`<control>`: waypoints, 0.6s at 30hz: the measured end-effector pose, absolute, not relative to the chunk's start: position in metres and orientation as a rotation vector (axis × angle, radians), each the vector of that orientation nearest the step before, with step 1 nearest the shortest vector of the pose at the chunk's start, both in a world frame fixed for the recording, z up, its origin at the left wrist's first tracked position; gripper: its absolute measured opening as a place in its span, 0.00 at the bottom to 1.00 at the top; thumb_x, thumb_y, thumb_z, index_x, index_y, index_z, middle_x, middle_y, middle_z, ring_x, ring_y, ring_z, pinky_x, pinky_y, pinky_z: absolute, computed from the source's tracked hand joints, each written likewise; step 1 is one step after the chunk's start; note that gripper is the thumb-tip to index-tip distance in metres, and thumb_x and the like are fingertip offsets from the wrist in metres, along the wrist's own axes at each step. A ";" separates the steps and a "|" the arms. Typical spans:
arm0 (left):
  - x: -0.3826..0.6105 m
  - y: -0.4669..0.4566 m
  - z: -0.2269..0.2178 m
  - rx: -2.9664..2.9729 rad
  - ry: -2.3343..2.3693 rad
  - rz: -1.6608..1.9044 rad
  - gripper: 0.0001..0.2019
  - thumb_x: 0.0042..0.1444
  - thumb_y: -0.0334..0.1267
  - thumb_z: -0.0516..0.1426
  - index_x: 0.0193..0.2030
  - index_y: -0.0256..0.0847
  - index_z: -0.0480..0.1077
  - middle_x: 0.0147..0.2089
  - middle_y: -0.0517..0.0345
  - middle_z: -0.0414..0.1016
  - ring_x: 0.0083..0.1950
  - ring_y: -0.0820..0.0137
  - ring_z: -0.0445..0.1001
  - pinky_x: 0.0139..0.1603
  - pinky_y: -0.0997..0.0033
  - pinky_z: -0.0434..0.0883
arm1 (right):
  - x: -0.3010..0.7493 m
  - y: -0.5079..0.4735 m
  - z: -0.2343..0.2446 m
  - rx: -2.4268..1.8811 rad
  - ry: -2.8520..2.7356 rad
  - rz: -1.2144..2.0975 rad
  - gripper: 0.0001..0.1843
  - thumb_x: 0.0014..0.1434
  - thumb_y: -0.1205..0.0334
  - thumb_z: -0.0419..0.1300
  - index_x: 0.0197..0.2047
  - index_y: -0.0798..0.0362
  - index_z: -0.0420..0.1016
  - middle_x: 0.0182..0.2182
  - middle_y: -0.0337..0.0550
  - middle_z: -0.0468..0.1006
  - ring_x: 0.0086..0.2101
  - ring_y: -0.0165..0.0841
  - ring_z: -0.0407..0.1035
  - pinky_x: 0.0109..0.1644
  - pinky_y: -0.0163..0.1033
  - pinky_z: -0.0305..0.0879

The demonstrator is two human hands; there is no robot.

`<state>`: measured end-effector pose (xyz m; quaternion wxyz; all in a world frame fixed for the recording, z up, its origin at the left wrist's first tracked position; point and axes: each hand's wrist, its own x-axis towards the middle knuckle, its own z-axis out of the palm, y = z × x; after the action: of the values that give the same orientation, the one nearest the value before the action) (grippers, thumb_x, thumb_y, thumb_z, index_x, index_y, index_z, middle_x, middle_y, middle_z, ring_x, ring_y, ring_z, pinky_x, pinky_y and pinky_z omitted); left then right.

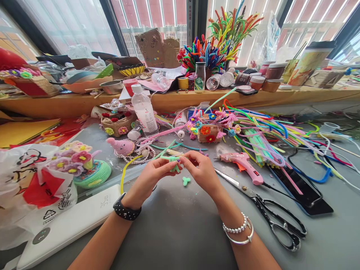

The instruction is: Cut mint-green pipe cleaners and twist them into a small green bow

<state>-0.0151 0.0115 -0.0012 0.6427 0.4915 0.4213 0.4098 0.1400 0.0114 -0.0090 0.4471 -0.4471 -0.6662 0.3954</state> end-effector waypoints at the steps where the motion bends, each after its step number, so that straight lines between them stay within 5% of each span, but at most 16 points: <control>1: -0.015 0.012 -0.001 1.122 0.964 0.934 0.11 0.45 0.40 0.60 0.34 0.35 0.73 0.30 0.55 0.75 0.34 0.70 0.72 0.38 0.71 0.67 | 0.140 0.011 -0.009 -1.107 -1.652 0.968 0.11 0.55 0.56 0.52 0.27 0.55 0.67 0.22 0.37 0.67 0.23 0.26 0.58 0.24 0.31 0.54; 11: -0.017 0.012 0.000 1.161 1.009 0.949 0.12 0.44 0.41 0.60 0.32 0.35 0.73 0.31 0.54 0.76 0.32 0.69 0.73 0.36 0.71 0.67 | 0.140 0.011 -0.011 -1.143 -1.727 0.676 0.07 0.54 0.60 0.53 0.36 0.53 0.67 0.30 0.42 0.70 0.27 0.30 0.64 0.28 0.34 0.61; 18: -0.018 0.012 -0.001 1.106 1.023 1.037 0.11 0.45 0.41 0.59 0.34 0.37 0.73 0.32 0.55 0.75 0.33 0.70 0.73 0.39 0.70 0.67 | 0.139 0.010 -0.011 -1.051 -1.972 0.140 0.17 0.49 0.68 0.56 0.44 0.50 0.66 0.43 0.47 0.66 0.46 0.40 0.59 0.50 0.47 0.56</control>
<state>-0.0180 0.0122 -0.0009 0.6100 0.4792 0.4431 0.4493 0.1394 0.0096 -0.0106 0.4361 -0.4223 -0.7927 0.0562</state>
